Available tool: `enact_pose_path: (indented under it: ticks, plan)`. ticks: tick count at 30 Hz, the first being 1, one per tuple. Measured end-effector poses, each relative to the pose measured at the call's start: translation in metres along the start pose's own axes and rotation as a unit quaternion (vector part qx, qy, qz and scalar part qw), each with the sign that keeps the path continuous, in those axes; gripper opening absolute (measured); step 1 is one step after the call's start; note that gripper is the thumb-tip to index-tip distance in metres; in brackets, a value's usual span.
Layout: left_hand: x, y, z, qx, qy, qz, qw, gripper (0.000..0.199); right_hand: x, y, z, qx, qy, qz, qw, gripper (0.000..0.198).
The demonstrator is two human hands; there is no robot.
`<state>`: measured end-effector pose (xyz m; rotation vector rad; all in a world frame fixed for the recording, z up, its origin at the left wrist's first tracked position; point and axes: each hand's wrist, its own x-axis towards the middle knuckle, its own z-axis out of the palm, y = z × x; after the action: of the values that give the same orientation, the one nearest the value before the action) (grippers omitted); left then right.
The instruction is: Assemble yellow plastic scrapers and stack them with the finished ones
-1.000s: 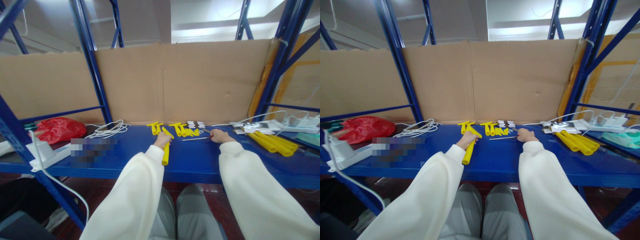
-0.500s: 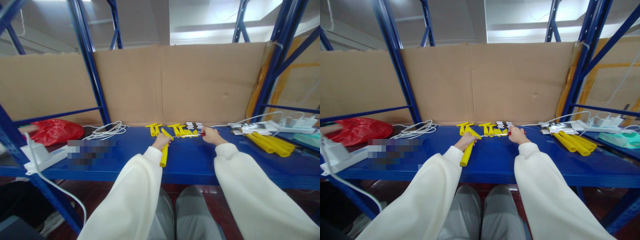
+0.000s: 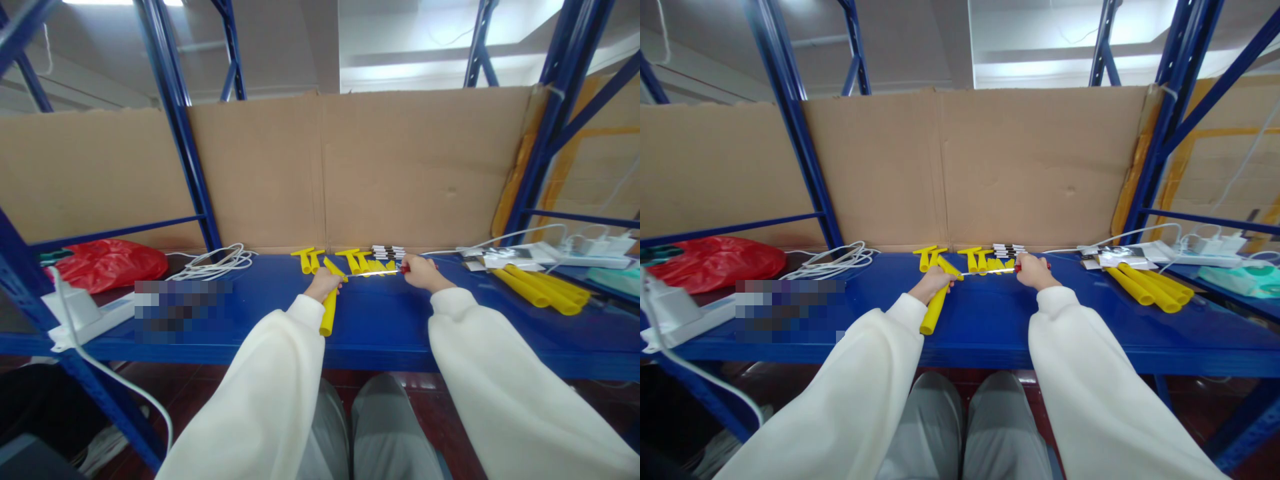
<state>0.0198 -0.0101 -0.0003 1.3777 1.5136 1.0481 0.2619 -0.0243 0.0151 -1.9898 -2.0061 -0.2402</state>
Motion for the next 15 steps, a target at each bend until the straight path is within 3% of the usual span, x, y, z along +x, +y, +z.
enact_pose_path:
  ticks: [10,15]
  plan:
    - [-0.006,0.003,0.0,0.042,0.001,0.017,0.999,0.026,-0.007,-0.007,-0.008,-0.005,-0.016,0.006,1.0,0.026]
    - [0.0,-0.001,-0.002,0.113,0.022,0.026,0.993,0.023,-0.012,-0.01,-0.013,-0.022,0.04,-0.049,0.998,0.025]
